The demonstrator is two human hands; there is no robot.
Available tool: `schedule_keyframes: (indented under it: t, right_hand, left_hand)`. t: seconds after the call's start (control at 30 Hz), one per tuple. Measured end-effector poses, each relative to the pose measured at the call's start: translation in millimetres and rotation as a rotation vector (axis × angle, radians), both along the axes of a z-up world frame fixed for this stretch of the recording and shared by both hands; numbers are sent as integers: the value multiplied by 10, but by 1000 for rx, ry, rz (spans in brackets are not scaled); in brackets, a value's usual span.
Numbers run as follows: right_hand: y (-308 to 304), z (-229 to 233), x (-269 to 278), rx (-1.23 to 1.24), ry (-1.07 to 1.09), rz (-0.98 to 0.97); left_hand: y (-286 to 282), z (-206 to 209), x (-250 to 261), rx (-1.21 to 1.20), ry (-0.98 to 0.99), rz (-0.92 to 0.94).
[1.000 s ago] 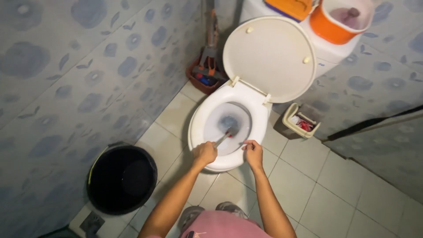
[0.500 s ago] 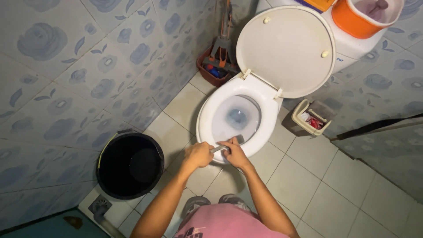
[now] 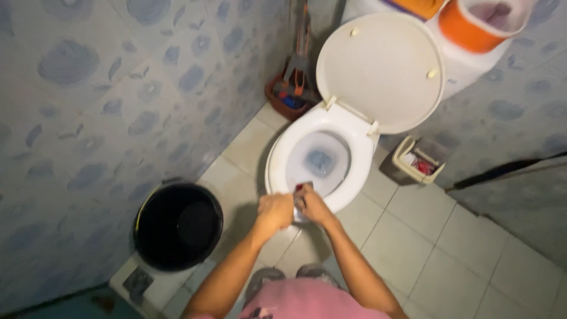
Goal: Clean the toilet using cleaner and a brush, then rinse with water.
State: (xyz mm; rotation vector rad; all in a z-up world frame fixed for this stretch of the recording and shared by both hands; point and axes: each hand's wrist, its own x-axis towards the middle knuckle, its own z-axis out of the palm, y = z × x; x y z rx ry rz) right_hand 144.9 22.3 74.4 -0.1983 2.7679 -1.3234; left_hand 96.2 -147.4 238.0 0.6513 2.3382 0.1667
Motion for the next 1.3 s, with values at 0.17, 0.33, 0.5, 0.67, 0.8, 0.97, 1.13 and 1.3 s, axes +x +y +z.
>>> schedule_keyframes:
  t: [0.17,0.33,0.5,0.67,0.8,0.97,1.13,1.3]
  right_hand:
    - [-85,168,-75,-19,44,20]
    - [-127,156,-293,3,-35,-102]
    - [-93,78,-388,-43,-91,-270]
    - [152,-465,-599,-111,87,-332]
    - [156,-584,-609,-196,-14,-436]
    - [16,-551,-712,-517,-149,-452]
    - [176,-893,-780,-644,-204,-508]
    - [429,-390,-637,-315,-367,-664]
  left_hand:
    - [-54,-70,264,52,77,27]
    - [236,-818,393,127,200,100]
    - [283,-1429,222,237,252,371]
    - [439,-1332,-54,399,243,498]
    - [456,-1510,7,545,230,554]
    - [498,-2336,26,992,-106,981]
    - [697,-2191,-5,1186,-1006,1350]
    - [1095,-2253,81,1082,-1175,1373]
